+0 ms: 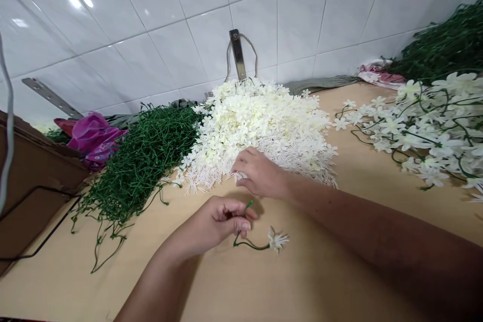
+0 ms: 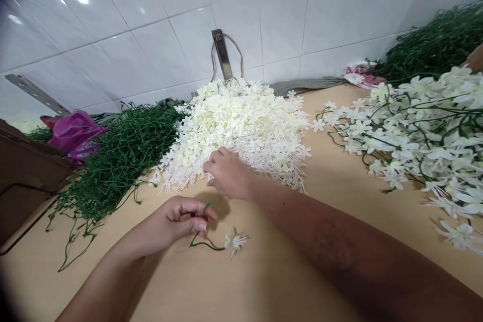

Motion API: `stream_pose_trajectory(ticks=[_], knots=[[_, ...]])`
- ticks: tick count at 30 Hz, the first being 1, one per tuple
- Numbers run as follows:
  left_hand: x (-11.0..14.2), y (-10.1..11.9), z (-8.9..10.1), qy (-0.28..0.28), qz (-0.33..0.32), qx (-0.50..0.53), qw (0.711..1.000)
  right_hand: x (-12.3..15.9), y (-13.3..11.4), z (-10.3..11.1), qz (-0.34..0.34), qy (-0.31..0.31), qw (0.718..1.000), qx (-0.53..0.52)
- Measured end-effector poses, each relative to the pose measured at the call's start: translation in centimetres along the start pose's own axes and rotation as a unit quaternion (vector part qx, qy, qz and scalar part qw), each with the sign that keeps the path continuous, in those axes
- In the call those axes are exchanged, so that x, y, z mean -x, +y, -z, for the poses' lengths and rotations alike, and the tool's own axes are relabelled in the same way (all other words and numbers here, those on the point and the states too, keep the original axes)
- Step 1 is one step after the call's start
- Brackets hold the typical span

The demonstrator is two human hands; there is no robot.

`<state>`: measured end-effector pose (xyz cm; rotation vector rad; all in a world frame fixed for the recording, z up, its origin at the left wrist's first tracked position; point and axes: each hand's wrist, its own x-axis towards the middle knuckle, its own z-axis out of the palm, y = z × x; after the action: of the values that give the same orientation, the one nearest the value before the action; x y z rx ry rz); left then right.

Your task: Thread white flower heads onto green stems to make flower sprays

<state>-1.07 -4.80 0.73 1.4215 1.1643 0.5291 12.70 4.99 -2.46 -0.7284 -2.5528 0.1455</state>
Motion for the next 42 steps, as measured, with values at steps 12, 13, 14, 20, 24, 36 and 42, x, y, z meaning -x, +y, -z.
stream_pose_trajectory(ticks=[12, 13, 14, 20, 24, 36, 42], knots=[[-1.1, -0.5, 0.9, 0.228, -0.078, -0.094, 0.966, -0.6, -0.1, 0.2, -0.056, 0.114, 0.979, -0.157], [-1.5, -0.6, 1.2, 0.274, -0.071, -0.060, 0.957, -0.7, -0.1, 0.4, -0.085, 0.125, 0.964, -0.220], [-1.8, -0.8, 1.4, 0.312, -0.064, -0.028, 0.947, -0.8, 0.0, 0.4, -0.114, 0.126, 0.944, -0.284], [-3.4, -0.4, 1.8, 0.339, -0.076, 0.035, 0.937, -1.2, -0.2, 0.5, -0.212, 0.091, 0.830, -0.509], [-4.2, 0.7, 1.3, 0.312, -0.088, 0.017, 0.946, -1.2, -0.7, 0.9, -0.192, 0.095, 0.833, -0.510], [-5.0, 1.2, 0.8, 0.300, -0.094, 0.103, 0.944, -1.5, -1.1, 1.7, -0.220, 0.071, 0.767, -0.599], [-4.5, 1.0, 2.2, 0.322, -0.087, 0.005, 0.943, -1.8, -0.4, 2.3, -0.255, 0.117, 0.753, -0.596]])
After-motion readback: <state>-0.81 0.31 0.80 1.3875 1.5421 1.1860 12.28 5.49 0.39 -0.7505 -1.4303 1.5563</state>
